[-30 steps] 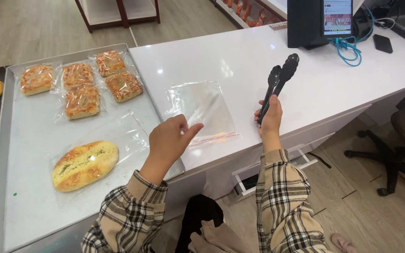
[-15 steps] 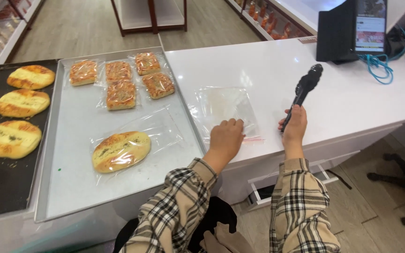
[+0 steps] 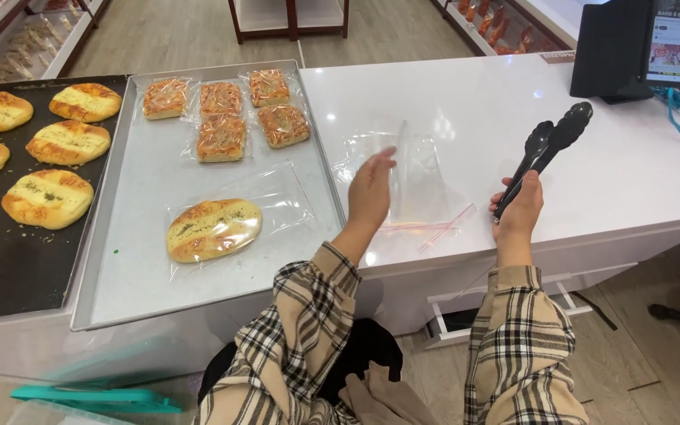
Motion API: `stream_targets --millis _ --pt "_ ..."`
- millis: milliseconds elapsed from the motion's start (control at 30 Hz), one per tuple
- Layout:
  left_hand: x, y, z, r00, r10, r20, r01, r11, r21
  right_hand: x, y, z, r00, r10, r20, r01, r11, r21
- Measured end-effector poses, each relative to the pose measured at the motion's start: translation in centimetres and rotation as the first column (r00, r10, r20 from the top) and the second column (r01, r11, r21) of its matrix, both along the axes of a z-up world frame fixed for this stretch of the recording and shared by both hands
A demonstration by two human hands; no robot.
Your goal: The person is using tongs to pick up various types of bread and cakes from a tray and placing them into individual plastic bags.
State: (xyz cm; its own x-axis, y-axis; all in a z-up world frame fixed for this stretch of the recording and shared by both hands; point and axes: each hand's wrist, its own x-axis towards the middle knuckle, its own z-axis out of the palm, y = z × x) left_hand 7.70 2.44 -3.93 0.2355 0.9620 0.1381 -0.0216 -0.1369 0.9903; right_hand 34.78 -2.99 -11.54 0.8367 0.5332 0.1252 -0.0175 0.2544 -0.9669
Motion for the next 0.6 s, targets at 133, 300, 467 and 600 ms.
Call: stream_targets --millis 133,300,467,600 --pt "-5.1 -2.3 3.3 0.867 0.092 0.490 -0.035 0.991 -0.125 -0.2 -0.2 0.4 1.000 -0.024 0.019 0.024 0.999 -0.021" --pt "-14.6 -8.7 2.6 0.340 0.219 0.915 0.207 0.931 -0.300 1.6 0.5 -2.3 0.998 -0.061 0.002 0.060 0.994 0.089" --pt "-18.3 -13.1 -2.3 0.379 0.324 0.867 0.181 0.893 -0.413 -8.7 -7.1 2.4 0.993 0.121 -0.016 -0.113 0.962 0.250" --pt "-19.4 -13.7 -3.3 0.307 0.301 0.903 0.140 0.924 -0.355 -21.7 -16.6 1.9 0.700 0.694 0.167 -0.655 0.532 0.537"
